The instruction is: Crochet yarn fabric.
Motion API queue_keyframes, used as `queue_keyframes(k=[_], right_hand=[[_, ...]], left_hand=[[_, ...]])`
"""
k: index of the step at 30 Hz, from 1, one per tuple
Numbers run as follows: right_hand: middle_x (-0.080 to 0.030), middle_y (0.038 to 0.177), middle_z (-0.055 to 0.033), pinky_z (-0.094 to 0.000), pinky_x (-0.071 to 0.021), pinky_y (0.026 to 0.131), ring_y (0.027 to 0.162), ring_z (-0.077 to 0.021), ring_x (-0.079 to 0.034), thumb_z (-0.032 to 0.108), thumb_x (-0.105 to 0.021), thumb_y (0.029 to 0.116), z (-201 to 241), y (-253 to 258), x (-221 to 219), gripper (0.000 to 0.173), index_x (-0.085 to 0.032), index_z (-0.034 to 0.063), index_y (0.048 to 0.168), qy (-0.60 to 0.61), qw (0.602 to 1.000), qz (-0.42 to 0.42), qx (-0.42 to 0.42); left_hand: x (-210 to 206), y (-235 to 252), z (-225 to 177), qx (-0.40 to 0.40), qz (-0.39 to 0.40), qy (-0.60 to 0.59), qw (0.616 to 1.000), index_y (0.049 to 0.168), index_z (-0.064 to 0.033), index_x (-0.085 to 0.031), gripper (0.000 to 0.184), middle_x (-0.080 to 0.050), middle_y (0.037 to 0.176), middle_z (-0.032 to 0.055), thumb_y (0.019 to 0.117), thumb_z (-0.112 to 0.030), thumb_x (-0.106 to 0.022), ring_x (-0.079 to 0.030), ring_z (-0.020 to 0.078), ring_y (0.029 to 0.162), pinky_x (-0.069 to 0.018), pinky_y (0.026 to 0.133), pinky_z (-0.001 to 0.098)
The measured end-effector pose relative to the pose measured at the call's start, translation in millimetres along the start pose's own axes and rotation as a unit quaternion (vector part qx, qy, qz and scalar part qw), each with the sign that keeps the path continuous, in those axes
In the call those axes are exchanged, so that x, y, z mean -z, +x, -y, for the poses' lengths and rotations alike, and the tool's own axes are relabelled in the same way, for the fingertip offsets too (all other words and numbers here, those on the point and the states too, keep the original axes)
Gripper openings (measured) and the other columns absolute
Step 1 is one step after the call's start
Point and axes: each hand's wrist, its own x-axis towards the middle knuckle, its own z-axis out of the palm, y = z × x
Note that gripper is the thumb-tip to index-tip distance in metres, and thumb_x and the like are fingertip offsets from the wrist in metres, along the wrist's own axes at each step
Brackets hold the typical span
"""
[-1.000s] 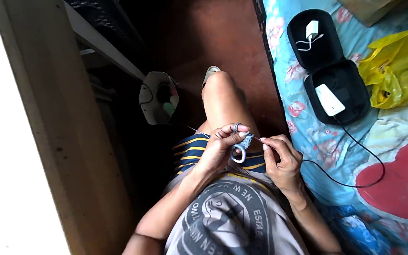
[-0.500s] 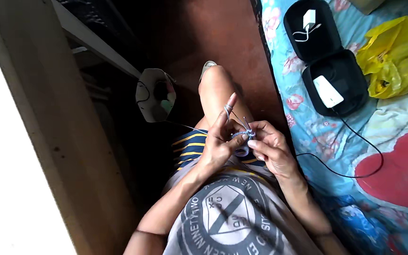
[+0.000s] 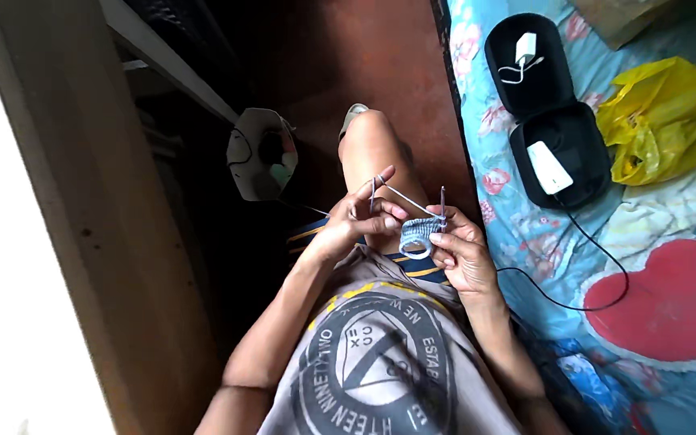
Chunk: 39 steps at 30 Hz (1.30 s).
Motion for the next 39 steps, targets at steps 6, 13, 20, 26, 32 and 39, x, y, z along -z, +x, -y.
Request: queue_keyframes(k=[6,13,20,26,32,39], right_hand=[[-0.07,0.08,-0.006,-0.0137,-0.0366,0.041,0.044,0.0009,-0.044,-0.007,-0.057,0.0876,-10,2,-1,0.036,-0.07,0.0069,0.119,0.013,0.999,-0.03,-0.007],[-0.068,0.074,-0.0037,-0.0145,-0.0377,0.039,0.041,-0.0003,-0.045,-0.004,-0.053,0.0884,-26,1,-10,0.037,-0.071,0.0106,0.118,0.099,0.993,-0.062,-0.011],[-0.069,0.076,-0.0058,-0.0145,-0.0385,0.04,0.042,-0.0008,-0.047,-0.006,-0.055,0.0882,-28,3,-12,0.038,-0.07,0.0086,0.12,0.057,0.997,-0.054,0.016],[-0.069,0.079,-0.008,-0.014,-0.0371,0.04,0.043,-0.0006,-0.045,-0.01,-0.053,0.0884,-31,1,-17,0.038,-0.067,0.0045,0.121,0.0,0.997,-0.062,0.053],[-0.068,0.088,-0.0057,-0.0137,-0.0343,0.042,0.047,0.001,-0.041,-0.011,-0.057,0.0891,-29,-2,-26,0.037,-0.063,0.0032,0.123,-0.132,0.986,-0.075,0.064],[-0.068,0.091,-0.0026,-0.0139,-0.0344,0.045,0.051,0.0017,-0.042,-0.007,-0.057,0.0891,-27,-1,-23,0.042,-0.061,0.0037,0.129,-0.179,0.981,-0.05,0.056]], left_hand=[[-28,2,2,0.005,-0.081,0.007,0.997,0.158,-0.0172,-0.036,0.078,-0.066,0.079,0.0057,0.0897,0.008,-0.063,-0.059,0.0072,0.06,-0.052,0.058,0.0213],[-24,6,7,0.008,-0.107,-0.111,0.988,0.159,-0.0133,-0.028,0.079,-0.059,0.071,0.0013,0.0892,0.013,-0.055,-0.057,0.0064,0.058,-0.0521,0.059,0.0209],[-11,14,18,-0.038,-0.093,-0.144,0.985,0.161,-0.0088,-0.021,0.088,-0.061,0.071,0.0034,0.0852,0.015,-0.057,-0.061,0.0087,0.06,-0.0555,0.064,0.0229],[-8,16,21,-0.039,-0.085,-0.144,0.985,0.162,-0.0103,-0.018,0.088,-0.054,0.069,0.0005,0.0854,0.012,-0.055,-0.056,0.007,0.057,-0.0508,0.058,0.0203],[-23,6,11,-0.062,-0.034,-0.006,0.998,0.165,-0.0168,0.0,0.109,-0.066,0.101,0.0111,0.0838,0.008,-0.069,-0.069,0.0163,0.08,-0.0602,0.071,0.0286],[-30,-1,12,-0.048,-0.072,0.032,0.996,0.165,-0.0272,-0.006,0.101,-0.068,0.085,0.0082,0.0901,0.009,-0.063,-0.063,0.0109,0.06,-0.0514,0.049,0.0204]])
